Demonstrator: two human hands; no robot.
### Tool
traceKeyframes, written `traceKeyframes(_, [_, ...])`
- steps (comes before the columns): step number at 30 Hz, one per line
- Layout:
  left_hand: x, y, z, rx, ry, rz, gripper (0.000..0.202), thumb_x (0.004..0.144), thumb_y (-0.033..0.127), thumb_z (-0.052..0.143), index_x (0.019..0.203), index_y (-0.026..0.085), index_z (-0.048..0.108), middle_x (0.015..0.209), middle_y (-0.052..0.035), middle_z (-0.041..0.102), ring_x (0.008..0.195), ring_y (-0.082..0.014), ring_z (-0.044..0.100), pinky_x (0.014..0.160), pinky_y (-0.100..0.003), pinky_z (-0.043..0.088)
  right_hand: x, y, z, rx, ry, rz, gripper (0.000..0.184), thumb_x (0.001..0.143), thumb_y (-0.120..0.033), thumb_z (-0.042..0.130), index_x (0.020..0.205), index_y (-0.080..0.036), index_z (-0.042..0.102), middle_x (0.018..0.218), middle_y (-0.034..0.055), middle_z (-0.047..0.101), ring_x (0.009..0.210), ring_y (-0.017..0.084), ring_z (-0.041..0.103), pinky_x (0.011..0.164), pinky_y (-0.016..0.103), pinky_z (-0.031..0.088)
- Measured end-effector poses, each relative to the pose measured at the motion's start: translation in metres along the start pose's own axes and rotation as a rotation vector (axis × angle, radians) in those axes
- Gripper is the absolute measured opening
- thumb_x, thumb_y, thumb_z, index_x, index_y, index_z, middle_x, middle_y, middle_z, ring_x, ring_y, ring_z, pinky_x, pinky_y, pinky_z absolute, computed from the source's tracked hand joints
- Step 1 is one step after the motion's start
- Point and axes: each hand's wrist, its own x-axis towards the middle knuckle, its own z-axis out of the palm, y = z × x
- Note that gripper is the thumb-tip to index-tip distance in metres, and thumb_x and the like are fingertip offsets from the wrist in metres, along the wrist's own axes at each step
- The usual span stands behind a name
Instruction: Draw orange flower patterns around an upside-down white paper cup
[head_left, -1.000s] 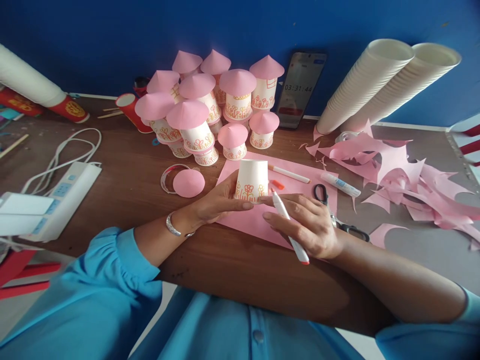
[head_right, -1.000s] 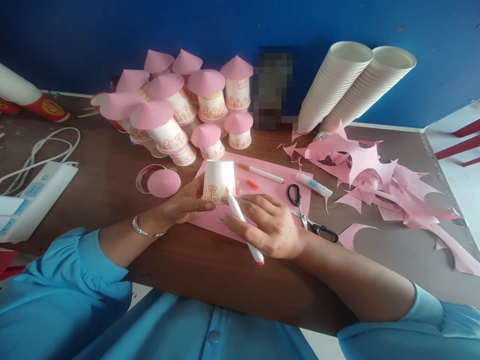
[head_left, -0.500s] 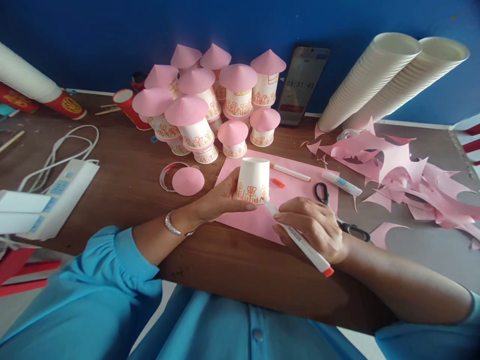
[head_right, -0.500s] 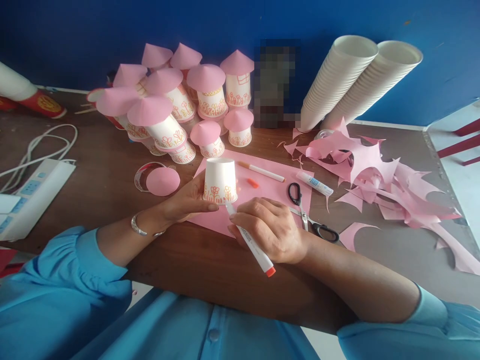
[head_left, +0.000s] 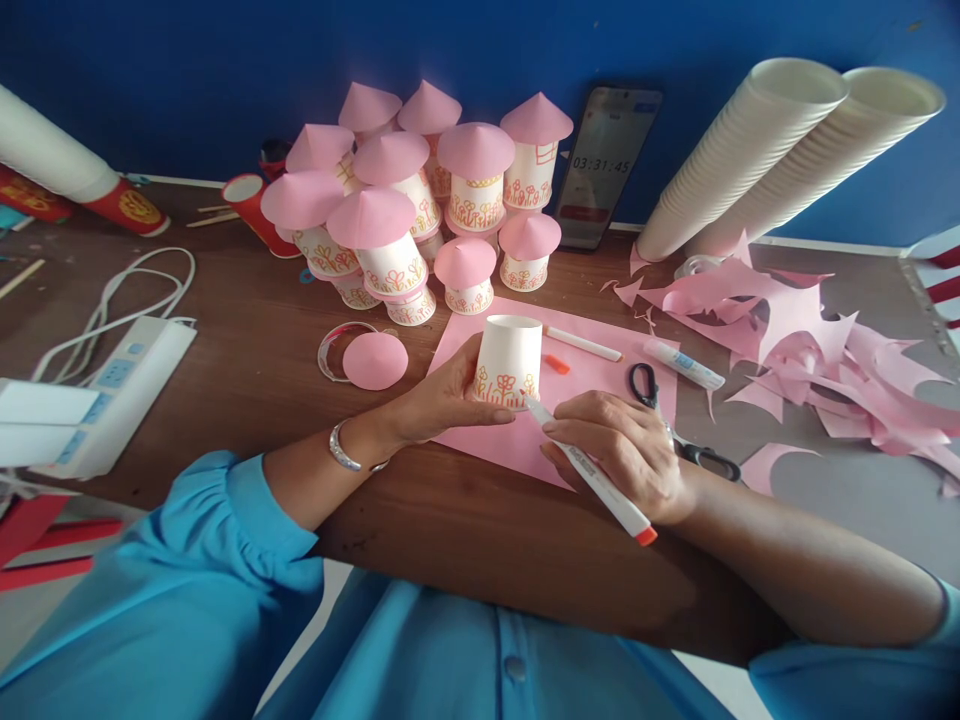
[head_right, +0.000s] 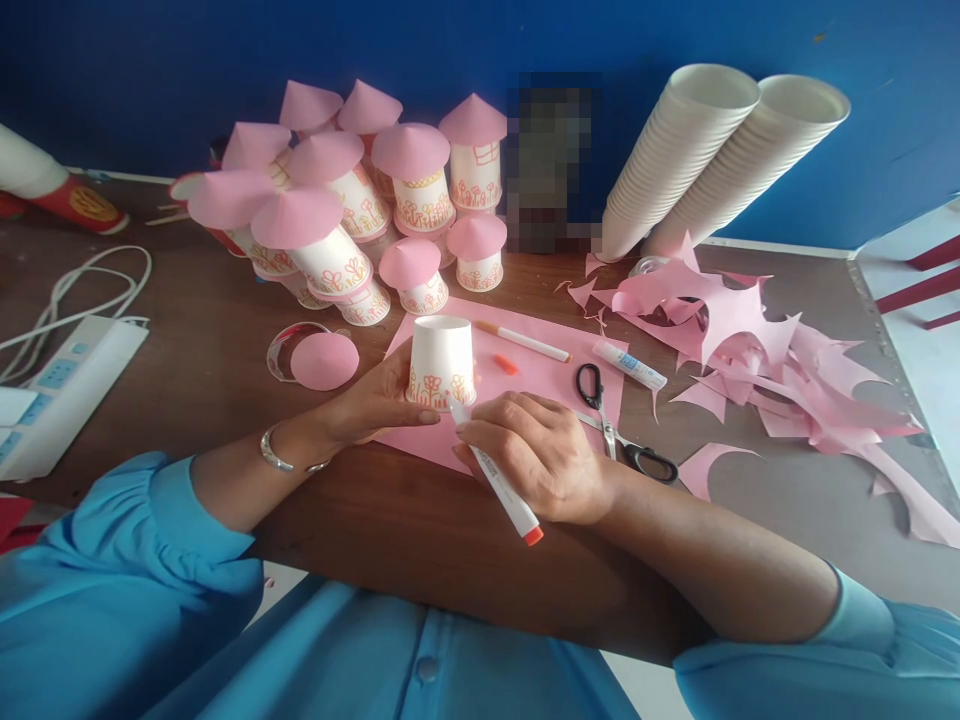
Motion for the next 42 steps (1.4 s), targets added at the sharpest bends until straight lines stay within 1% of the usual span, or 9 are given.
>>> traceKeyframes(4, [-0.0005, -0.0001, 0.0005, -0.004, 0.011, -0.014, 0.077, 0.075, 0.034, 0.099, 0.140, 0.028, 0.059, 0.133, -0.0099, 0.073, 0.115, -0.0264, 0.069, 0.097, -0.041, 0.055, -0.0004, 0.0004, 0.0006, -0.001, 0.005, 0.003, 0.021, 0.100, -0.007, 0.068, 0.120, -0.015, 0.064, 0.092, 0.0052, 0.072, 0.077, 0.018, 0.070, 0.064, 0.031, 0.061])
traceKeyframes(7, [-0.0004, -0.0006, 0.0004, -0.002, 0.012, -0.021, 0.077, 0.074, 0.034, 0.100, 0.140, 0.027, 0.059, 0.132, -0.0101, 0.072, 0.117, -0.0275, 0.069, 0.099, -0.043, 0.054, -0.0004, 0.0007, 0.0010, -0.005, 0.006, 0.009, 0.021, 0.101, -0.007, 0.067, 0.121, -0.017, 0.064, 0.093, 0.0047, 0.073, 0.077, 0.018, 0.070, 0.064, 0.031, 0.061])
traceKeyframes(12, [-0.0004, -0.0009, -0.0004, 0.003, -0.001, -0.021, 0.079, 0.076, 0.034, 0.099, 0.142, 0.027, 0.057, 0.133, -0.0109, 0.072, 0.117, -0.0272, 0.069, 0.098, -0.042, 0.055, 0.0007, 0.0010, 0.0007, 0.006, 0.001, -0.005, 0.020, 0.100, -0.006, 0.069, 0.118, -0.013, 0.065, 0.091, 0.0067, 0.072, 0.078, 0.019, 0.071, 0.065, 0.031, 0.062])
traceKeyframes(19, [0.0005, 0.0004, 0.0004, 0.008, -0.019, 0.001, 0.082, 0.076, 0.036, 0.098, 0.147, 0.027, 0.058, 0.137, -0.0135, 0.074, 0.122, -0.0309, 0.069, 0.099, -0.043, 0.054, 0.0012, 0.0008, 0.0007, -0.001, -0.010, 0.005, 0.020, 0.102, -0.007, 0.067, 0.120, -0.016, 0.064, 0.092, 0.0050, 0.072, 0.078, 0.018, 0.071, 0.064, 0.031, 0.061])
traceKeyframes(24, [0.0005, -0.0002, 0.0002, 0.002, -0.008, 0.007, 0.080, 0.076, 0.035, 0.098, 0.145, 0.027, 0.058, 0.134, -0.0123, 0.074, 0.119, -0.0291, 0.070, 0.099, -0.042, 0.055, 0.0017, 0.0000, 0.0008, 0.002, -0.009, 0.008, 0.023, 0.102, -0.008, 0.066, 0.123, -0.017, 0.063, 0.092, 0.0043, 0.073, 0.077, 0.018, 0.072, 0.064, 0.031, 0.062])
traceKeyframes(28, [-0.0001, -0.0021, -0.0016, 0.007, 0.004, -0.004, 0.079, 0.075, 0.034, 0.099, 0.143, 0.027, 0.058, 0.136, -0.0121, 0.073, 0.115, -0.0272, 0.070, 0.097, -0.041, 0.055, 0.0011, -0.0005, 0.0016, 0.006, -0.007, 0.003, 0.023, 0.100, -0.007, 0.067, 0.121, -0.015, 0.064, 0.092, 0.0057, 0.073, 0.077, 0.020, 0.072, 0.063, 0.033, 0.062])
traceKeyframes(31, [0.0000, -0.0030, -0.0025, 0.005, -0.011, 0.010, 0.079, 0.076, 0.032, 0.099, 0.144, 0.027, 0.058, 0.135, -0.0121, 0.074, 0.116, -0.0277, 0.070, 0.097, -0.041, 0.055, 0.0004, -0.0007, 0.0017, 0.006, -0.009, 0.001, 0.022, 0.100, -0.006, 0.068, 0.120, -0.014, 0.064, 0.092, 0.0064, 0.073, 0.077, 0.020, 0.071, 0.064, 0.033, 0.062])
traceKeyframes(37, [0.0013, -0.0019, -0.0019, 0.010, -0.016, 0.024, 0.077, 0.077, 0.034, 0.098, 0.144, 0.028, 0.060, 0.128, -0.0107, 0.075, 0.114, -0.0275, 0.070, 0.096, -0.041, 0.055, -0.0009, -0.0016, 0.0014, 0.031, -0.016, 0.010, 0.031, 0.098, -0.004, 0.069, 0.126, -0.014, 0.064, 0.092, 0.0048, 0.071, 0.077, 0.019, 0.070, 0.063, 0.032, 0.060])
traceKeyframes(42, [0.0018, -0.0037, -0.0024, -0.002, -0.023, 0.035, 0.080, 0.076, 0.033, 0.098, 0.146, 0.027, 0.059, 0.129, -0.0118, 0.075, 0.116, -0.0282, 0.071, 0.097, -0.041, 0.055, 0.0001, -0.0028, 0.0023, 0.030, -0.018, 0.008, 0.031, 0.097, -0.003, 0.068, 0.126, -0.012, 0.063, 0.091, 0.0063, 0.072, 0.075, 0.020, 0.070, 0.062, 0.033, 0.061])
